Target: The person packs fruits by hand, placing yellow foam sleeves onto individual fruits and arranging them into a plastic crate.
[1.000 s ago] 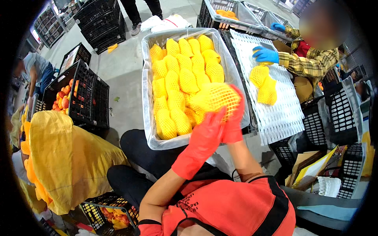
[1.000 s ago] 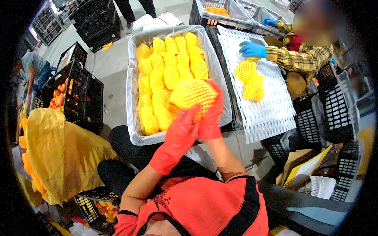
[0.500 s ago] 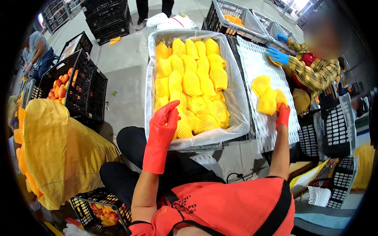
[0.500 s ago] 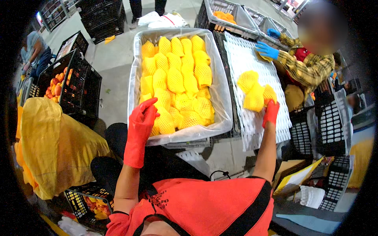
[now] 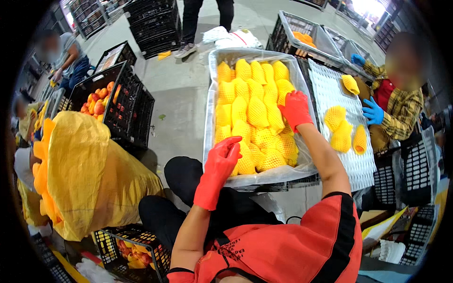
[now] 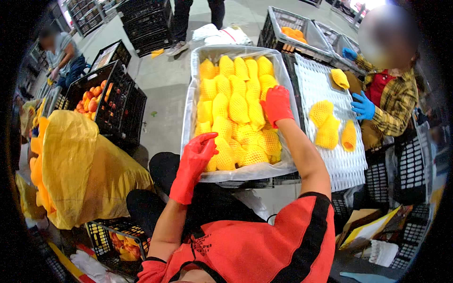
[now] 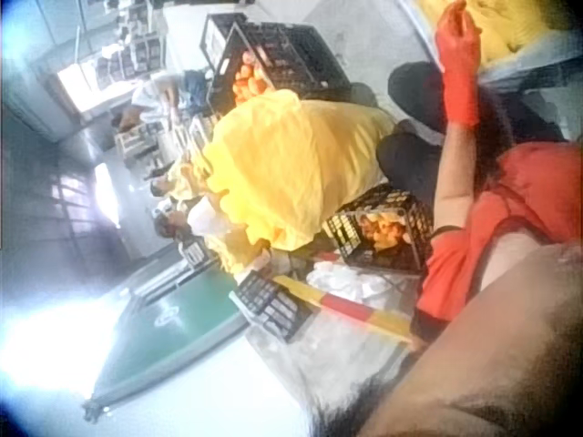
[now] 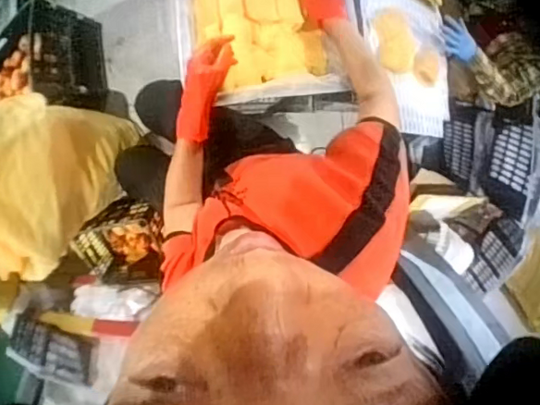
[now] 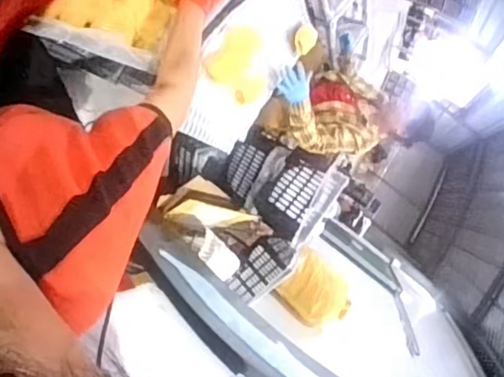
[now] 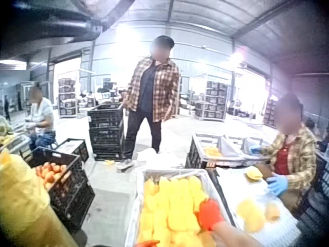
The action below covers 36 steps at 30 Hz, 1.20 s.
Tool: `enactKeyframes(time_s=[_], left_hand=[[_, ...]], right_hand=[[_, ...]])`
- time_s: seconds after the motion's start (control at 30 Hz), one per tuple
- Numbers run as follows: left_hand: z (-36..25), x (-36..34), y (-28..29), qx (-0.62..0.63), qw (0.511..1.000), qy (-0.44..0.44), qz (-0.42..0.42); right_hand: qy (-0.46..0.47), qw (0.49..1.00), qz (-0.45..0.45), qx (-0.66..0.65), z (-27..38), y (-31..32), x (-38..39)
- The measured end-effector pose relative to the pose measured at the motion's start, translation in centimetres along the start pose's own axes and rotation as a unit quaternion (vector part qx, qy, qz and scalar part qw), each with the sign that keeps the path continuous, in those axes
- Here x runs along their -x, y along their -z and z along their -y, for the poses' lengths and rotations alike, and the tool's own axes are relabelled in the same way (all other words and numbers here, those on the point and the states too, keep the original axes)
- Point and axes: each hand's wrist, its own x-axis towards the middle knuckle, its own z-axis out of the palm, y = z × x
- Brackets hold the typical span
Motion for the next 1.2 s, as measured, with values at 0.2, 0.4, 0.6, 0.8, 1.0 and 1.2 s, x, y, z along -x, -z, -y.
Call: enactKeyframes(time_s=[0.2, 0.4, 0.6, 0.8, 1.0, 1.2], left_hand=[[-0.9, 0.5, 0.3, 0.007, 0.999, -0.032, 0.037], [0.4, 0.2, 0.2, 0.062, 0.996, -0.066, 0.024], [-1.2, -0.4, -2.1, -0.199, 0.927, -0.318, 0.000], [0.8, -0.9, -1.7, -0.156, 0.950, -0.255, -0.086], [2.0, -2.4, -1.1, 0.135, 0.943, -0.247, -0.178], [2.1, -2.6, -3.3, 0.057, 0.922, -0.331, -0.192]], right_hand=[[-0.034, 0.999, -0.013, 0.027, 0.6, -3.1, 1.6], [-0.061, 0.942, -0.275, -0.185, 0.7, 3.4, 3.4], [-0.121, 0.573, 0.061, -0.809, 7.5, 9.0, 7.4], [0.026, 0.556, 0.039, -0.830, 10.6, 5.6, 8.7], [0.057, 0.496, 0.051, -0.865, 13.5, 8.3, 9.0], [0.041, 0.594, -0.061, -0.801, 12.8, 6.9, 9.2]])
